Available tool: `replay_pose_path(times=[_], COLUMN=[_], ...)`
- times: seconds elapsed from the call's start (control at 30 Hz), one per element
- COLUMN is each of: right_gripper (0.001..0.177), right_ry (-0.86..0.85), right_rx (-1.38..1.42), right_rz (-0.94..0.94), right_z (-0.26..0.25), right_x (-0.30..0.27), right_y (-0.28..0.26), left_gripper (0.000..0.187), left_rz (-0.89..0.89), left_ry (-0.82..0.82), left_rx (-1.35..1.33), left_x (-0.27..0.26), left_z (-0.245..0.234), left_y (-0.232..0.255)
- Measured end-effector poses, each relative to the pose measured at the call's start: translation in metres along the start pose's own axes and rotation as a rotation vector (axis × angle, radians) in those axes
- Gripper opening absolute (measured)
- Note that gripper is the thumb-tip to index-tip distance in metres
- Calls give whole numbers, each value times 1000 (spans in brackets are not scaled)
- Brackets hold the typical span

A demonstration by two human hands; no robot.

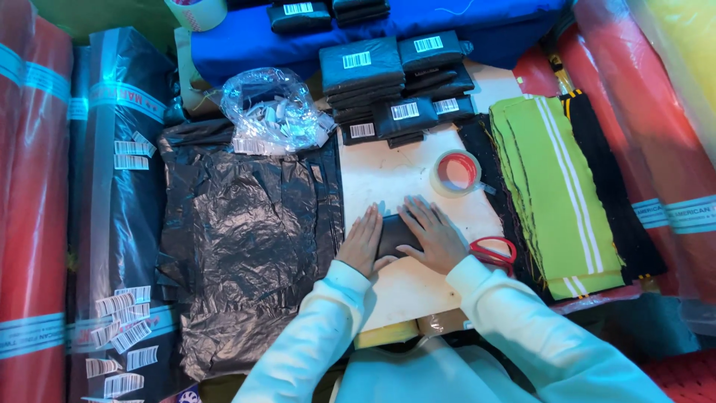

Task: Packing and preparing items by taping a small black case and folding a green fabric runner.

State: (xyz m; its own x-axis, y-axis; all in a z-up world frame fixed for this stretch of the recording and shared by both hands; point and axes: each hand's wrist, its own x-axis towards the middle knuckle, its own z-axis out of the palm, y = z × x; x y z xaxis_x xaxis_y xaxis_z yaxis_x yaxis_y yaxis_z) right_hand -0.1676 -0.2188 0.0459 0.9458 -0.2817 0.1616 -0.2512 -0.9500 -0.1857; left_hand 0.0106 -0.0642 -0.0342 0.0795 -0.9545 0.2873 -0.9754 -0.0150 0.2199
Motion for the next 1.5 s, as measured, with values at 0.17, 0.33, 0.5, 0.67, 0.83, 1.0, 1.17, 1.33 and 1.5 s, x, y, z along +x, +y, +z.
replay_pose_path(times=[0.17, 0.33, 0.5, 0.67, 0.83, 1.0, 1.17, 1.33, 1.5], right_gripper=[91, 93, 91, 90, 89, 89, 88, 88, 89], right_ry=[-13, -8, 27, 25, 28, 56, 60, 45, -8], right_rx=[32, 48, 36, 34, 28, 28, 39, 21, 40], right_rz=[27, 34, 55, 68, 64, 63, 87, 82, 64], right_z=[-6, 2, -1, 1, 2, 4, -1, -1, -4], right_x=[-11, -16, -17, -19, -17, -18, -18, -19, -18], right_y=[6, 12, 8, 8, 8, 10, 2, 5, 8], left_gripper=[125, 137, 136, 120, 108, 97, 71, 35, 26], left_rz=[-59, -165, -297, -316, -347, -300, -351, -735, -1313], left_ry=[-60, -132, -162, -71, 53, 46, 293, 988, 1997], left_rx=[39, 144, 152, 186, 153, 168, -95, -510, -1296], left_x=[-14, -32, -38, -48, -49, -51, -58, -65, -164], left_z=[-20, -22, -13, -15, -26, -16, -40, -96, -122], left_y=[-10, -15, -8, 11, 22, 23, 12, -56, -162])
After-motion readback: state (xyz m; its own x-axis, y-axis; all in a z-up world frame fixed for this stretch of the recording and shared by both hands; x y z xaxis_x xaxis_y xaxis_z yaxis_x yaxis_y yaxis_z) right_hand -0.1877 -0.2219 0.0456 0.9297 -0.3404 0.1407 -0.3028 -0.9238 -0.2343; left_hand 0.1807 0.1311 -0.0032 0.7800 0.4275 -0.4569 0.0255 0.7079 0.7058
